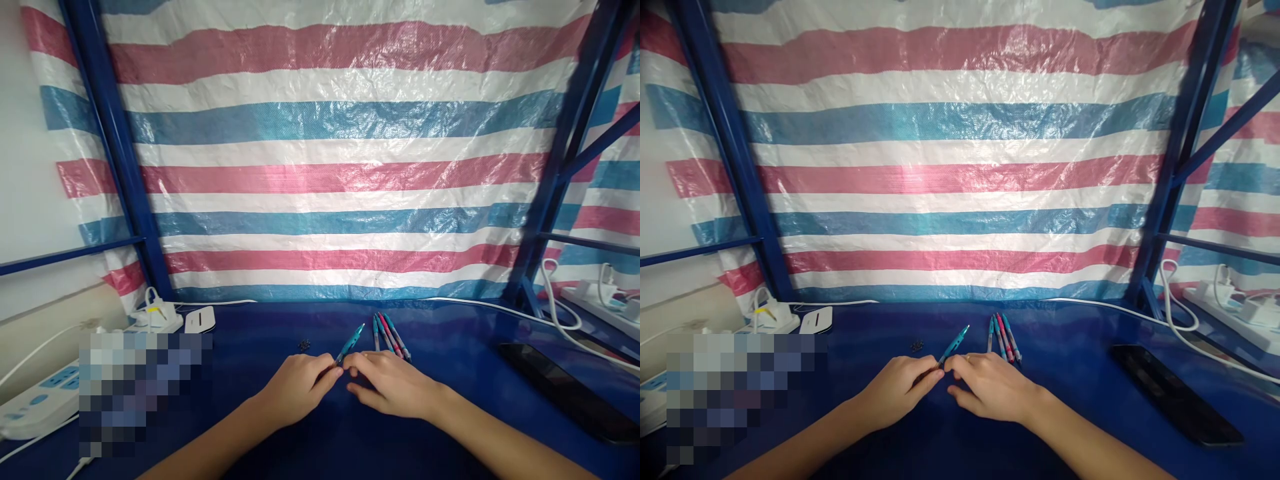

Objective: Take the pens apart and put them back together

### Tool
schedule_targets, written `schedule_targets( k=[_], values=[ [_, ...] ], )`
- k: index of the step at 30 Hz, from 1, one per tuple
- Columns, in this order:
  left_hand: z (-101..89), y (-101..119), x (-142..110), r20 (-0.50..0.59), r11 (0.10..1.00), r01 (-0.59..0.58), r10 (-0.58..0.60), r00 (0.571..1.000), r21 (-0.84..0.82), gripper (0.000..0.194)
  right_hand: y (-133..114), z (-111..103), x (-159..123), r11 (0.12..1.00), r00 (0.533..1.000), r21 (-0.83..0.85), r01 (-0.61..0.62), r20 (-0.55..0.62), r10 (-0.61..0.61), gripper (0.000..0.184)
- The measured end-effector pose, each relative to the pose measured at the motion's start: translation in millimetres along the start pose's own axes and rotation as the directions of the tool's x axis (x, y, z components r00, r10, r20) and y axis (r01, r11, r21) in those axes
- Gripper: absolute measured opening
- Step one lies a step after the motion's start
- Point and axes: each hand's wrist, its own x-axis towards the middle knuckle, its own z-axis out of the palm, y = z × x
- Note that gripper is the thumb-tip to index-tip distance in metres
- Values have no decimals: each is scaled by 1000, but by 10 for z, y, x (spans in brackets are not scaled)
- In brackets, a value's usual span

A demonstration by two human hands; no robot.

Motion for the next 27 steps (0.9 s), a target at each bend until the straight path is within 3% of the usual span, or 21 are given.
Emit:
schedule_targets(
  k=[7, 12, 19, 27],
  values=[
    [8, 16, 11, 46, 995, 53, -49, 998, -84, 31, -41, -35, -8, 998, 999, 64, 9, -39, -6, 23],
    [0, 33, 9, 96, 996, 59, -52, 994, -69, 29, -59, -45, -2, 999, 999, 39, -15, 33, 14, 50],
    [-41, 89, -18, 141, 1000, 14, -14, 990, 2, 28, -2, 0, 1, 990, 990, 47, -136, 38, 135, 72],
    [-33, 108, -30, 220, 997, -4, -14, 975, 80, 18, -3, -25, 6, 979, 977, 50, -198, 87, 193, 78]
  ],
)
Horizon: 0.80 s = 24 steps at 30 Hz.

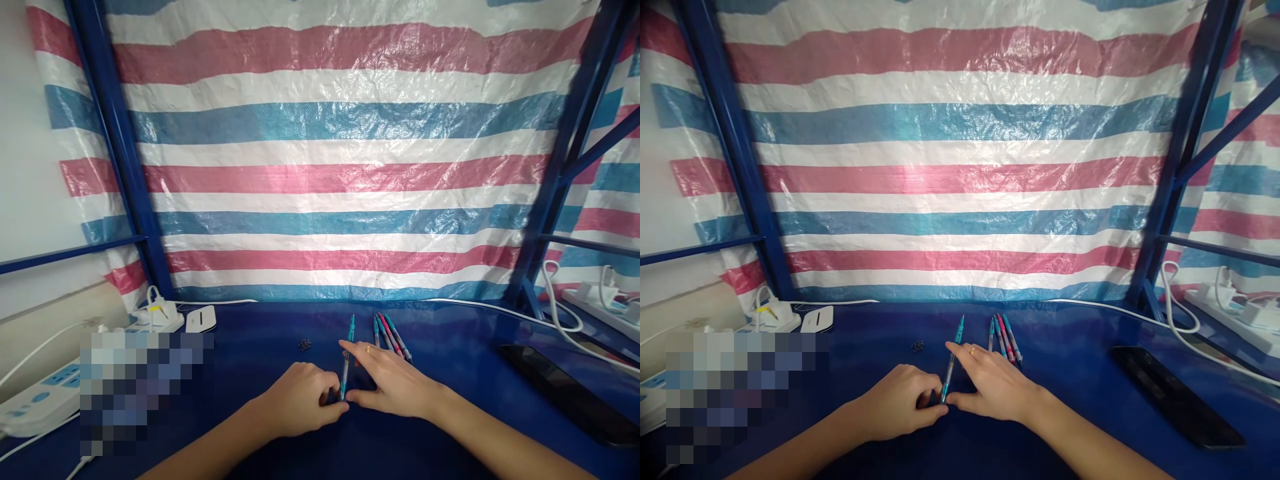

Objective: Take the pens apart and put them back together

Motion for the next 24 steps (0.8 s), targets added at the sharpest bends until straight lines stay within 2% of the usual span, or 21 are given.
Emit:
schedule_targets(
  k=[6, 11, 14, 19, 24],
  values=[
    [25, -27, 20, -18, 999, 12, -13, 1000, -42, 19, 51, 18, -23, 999, 998, 2, 43, -36, -43, 55],
    [33, -54, 27, -57, 997, 35, -39, 998, -73, 19, 29, 62, -28, 994, 994, -30, 107, 39, -105, 69],
    [38, -64, 27, -57, 996, 12, -17, 998, -83, 22, -11, 66, -11, 988, 989, -32, 148, 34, -147, 72],
    [30, -55, 24, -53, 998, -33, 30, 998, -54, 27, -31, 17, 6, 994, 995, -39, 99, -3, -100, 46],
    [26, -72, 28, -53, 995, -75, 78, 996, 65, 29, -19, 18, 7, 996, 999, -70, 46, -10, -47, 45]
  ],
)
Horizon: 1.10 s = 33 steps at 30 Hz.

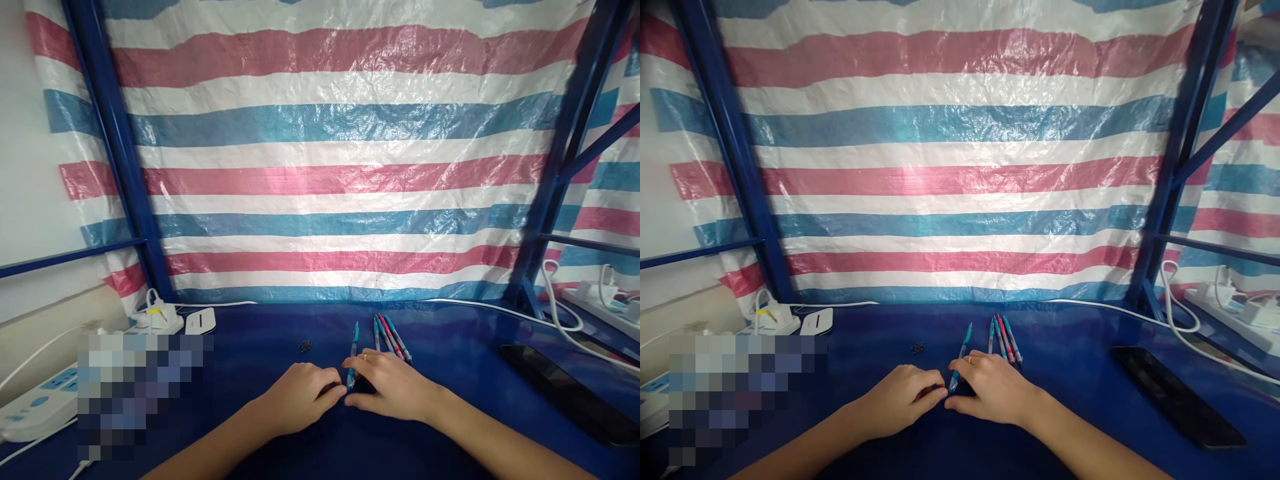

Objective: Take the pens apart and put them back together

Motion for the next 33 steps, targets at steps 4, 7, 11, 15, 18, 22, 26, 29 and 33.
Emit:
schedule_targets(
  k=[4, 7, 11, 15, 18, 22, 26, 29, 33],
  values=[
    [6, -28, -3, 9, 995, -48, 47, 999, 90, 26, 2, 14, -1, 998, 999, -17, -53, 5, 53, 50],
    [6, -38, -7, 8, 992, -73, 72, 997, 104, 24, -8, 9, -7, 997, 997, -30, -74, 6, 74, 53],
    [7, -40, -8, 9, 989, -87, 86, 996, 117, 23, -2, 15, -13, 995, 998, -71, -67, 12, 68, 41],
    [7, -44, -5, 7, 988, -104, 104, 995, 112, 24, 35, 34, -10, 993, 997, -101, -67, 17, 69, 35],
    [-1, -44, -5, 12, 986, -127, 127, 992, 106, 24, 60, 37, -6, 990, 996, -115, -76, 28, 80, 29],
    [-8, -43, -7, 7, 986, -139, 138, 990, 91, 24, 74, 41, 4, 991, 997, -108, -75, 23, 78, 24],
    [-8, -45, -6, 3, 987, -143, 143, 990, 80, 24, 81, 60, 10, 988, 993, -109, -113, 8, 114, 22],
    [-10, -47, -7, 9, 986, -144, 143, 990, 88, 23, 88, 61, 10, 983, 989, -110, -146, 3, 147, 25],
    [-11, -44, -11, 14, 985, -142, 141, 990, 99, 23, 81, 30, 12, 976, 982, -112, -185, 11, 188, 28]
  ],
)
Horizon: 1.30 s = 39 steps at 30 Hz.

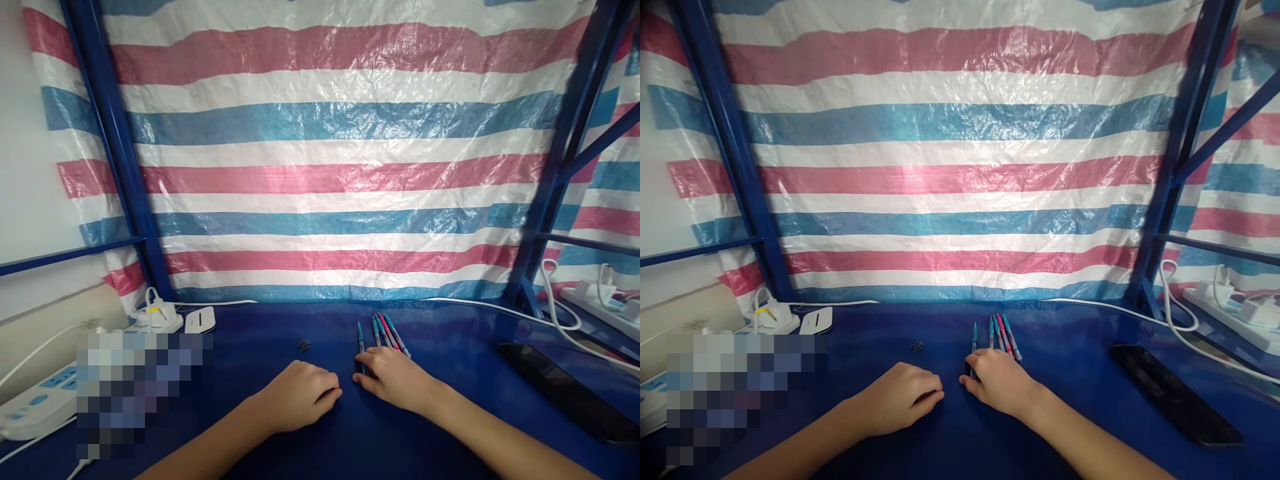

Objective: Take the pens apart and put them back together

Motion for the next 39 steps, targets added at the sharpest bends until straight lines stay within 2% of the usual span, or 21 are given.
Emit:
schedule_targets(
  k=[9, 19, 26, 39],
  values=[
    [-10, 15, 1, 13, 1000, -8, 7, 1000, 30, 23, -60, -61, -42, 1000, 1000, -14, -5, 25, 6, 20],
    [11, -4, -6, 8, 999, -9, 9, 1000, 37, 23, 21, -2, -16, 995, 998, -85, -62, -20, 60, 17],
    [16, -16, -4, 0, 999, -11, 11, 1000, 37, 23, 5, -15, 16, 967, 989, -209, -143, 7, 147, 17],
    [26, -26, -11, -10, 999, -22, 22, 1000, 38, 24, 22, -2, 39, 962, 984, -216, -166, 32, 177, 22]
  ],
)
